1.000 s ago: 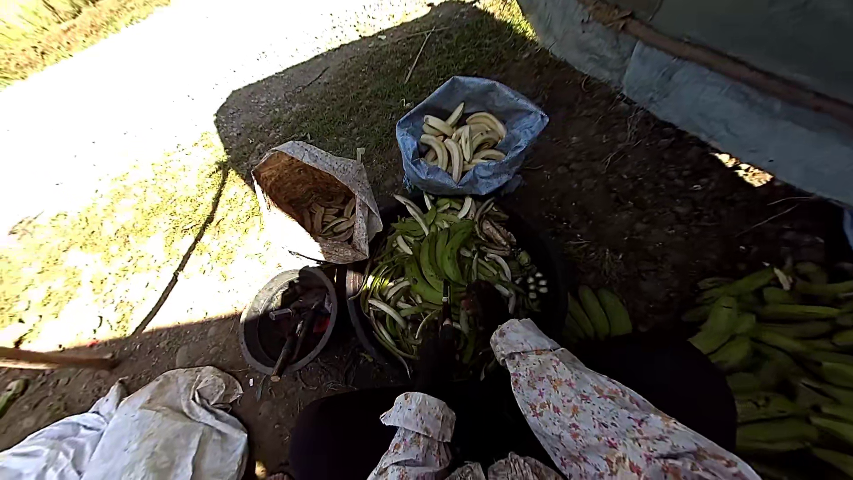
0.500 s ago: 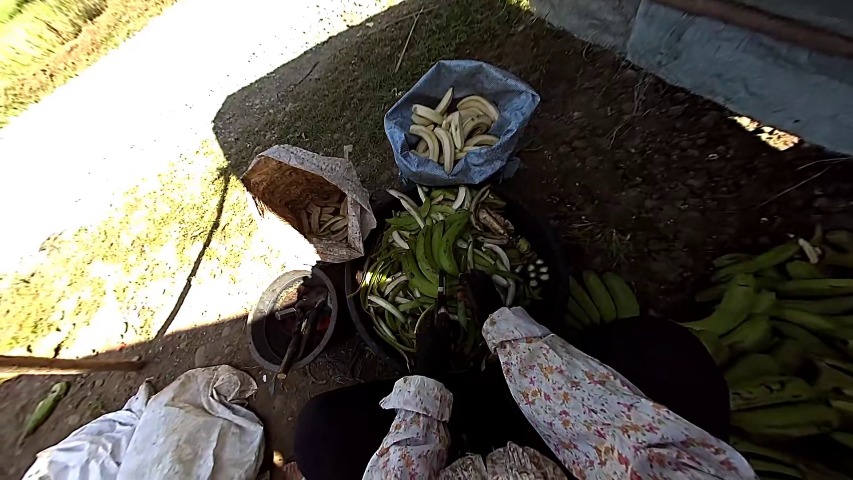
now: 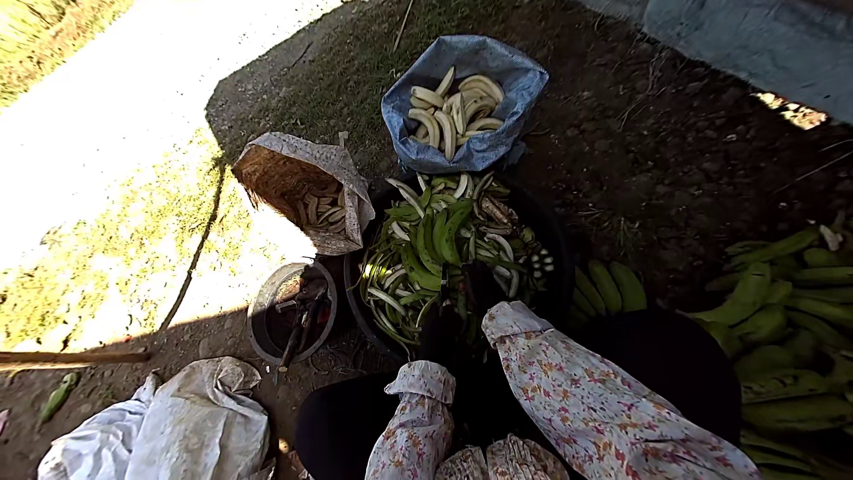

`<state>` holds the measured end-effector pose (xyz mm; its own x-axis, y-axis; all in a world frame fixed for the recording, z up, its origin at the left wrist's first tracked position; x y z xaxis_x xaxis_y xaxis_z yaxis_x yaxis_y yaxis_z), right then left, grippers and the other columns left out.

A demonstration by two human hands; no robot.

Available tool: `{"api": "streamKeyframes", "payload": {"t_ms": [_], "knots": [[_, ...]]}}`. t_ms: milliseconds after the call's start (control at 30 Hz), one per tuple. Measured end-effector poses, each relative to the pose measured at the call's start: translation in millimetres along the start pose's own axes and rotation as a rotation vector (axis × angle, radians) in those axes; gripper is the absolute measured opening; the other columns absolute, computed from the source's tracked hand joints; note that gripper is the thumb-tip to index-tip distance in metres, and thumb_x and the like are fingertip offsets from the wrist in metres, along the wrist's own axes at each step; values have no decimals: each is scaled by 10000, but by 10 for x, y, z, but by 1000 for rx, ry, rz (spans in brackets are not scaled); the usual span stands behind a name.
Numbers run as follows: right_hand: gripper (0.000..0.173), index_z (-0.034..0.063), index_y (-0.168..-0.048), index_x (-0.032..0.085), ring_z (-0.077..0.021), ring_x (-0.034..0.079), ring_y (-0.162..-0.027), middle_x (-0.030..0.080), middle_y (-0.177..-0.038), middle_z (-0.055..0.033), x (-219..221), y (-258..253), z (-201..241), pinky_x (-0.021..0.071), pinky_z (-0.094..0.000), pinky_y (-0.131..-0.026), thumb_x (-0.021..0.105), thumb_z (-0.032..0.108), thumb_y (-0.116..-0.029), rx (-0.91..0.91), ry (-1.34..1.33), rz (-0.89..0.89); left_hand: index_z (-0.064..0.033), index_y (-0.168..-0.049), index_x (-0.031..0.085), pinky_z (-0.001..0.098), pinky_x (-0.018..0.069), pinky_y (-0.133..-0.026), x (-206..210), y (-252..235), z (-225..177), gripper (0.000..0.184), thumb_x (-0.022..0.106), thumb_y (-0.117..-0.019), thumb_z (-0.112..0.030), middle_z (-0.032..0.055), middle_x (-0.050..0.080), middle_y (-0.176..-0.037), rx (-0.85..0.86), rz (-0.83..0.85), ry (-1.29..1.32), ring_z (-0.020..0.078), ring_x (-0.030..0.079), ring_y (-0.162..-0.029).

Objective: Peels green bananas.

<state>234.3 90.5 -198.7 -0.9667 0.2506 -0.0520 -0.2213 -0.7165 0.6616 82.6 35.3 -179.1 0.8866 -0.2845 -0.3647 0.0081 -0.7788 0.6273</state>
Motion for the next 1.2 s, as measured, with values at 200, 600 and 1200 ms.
{"api": "streamKeyframes", "payload": {"t_ms": [200, 600, 1200], "knots": [[368, -1, -1360, 470, -175, 590, -675, 574, -919, -119, 31, 30, -1, 541, -350, -655, 412, 262, -1108, -1, 49, 5, -16, -1334, 535, 338, 546, -566, -7, 63, -42, 462, 385, -1116, -395, 86, 583, -793, -44, 0, 57, 171, 591, -589], [324, 40, -1268, 515, -118, 536, -575, 535, -799, -52, 43, 150, 30, 500, -272, -545, 420, 304, -1105, 111, -51, 40, -31, -1446, 473, 419, 571, -677, 9, -29, -23, 503, 377, -1111, -394, 132, 634, -905, 79, -65, -9, 225, 635, -698], [393, 36, -1405, 497, -210, 592, -763, 599, -1042, -162, -631, 123, 62, 525, -390, -718, 431, 276, -1100, -52, 419, 170, -40, -1270, 584, 314, 550, -550, 127, 225, -488, 426, 425, -1104, -399, 46, 594, -726, 69, 161, -13, 145, 595, -552]]}}
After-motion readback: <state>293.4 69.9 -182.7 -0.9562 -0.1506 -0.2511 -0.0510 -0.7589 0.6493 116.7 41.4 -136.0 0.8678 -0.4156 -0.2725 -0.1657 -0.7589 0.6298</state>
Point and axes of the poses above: each hand's wrist, its own y-axis away from the middle knuckle, its own x-axis out of the palm, z = x × y, the point moved 9 cm from there along -y, towards the middle knuckle
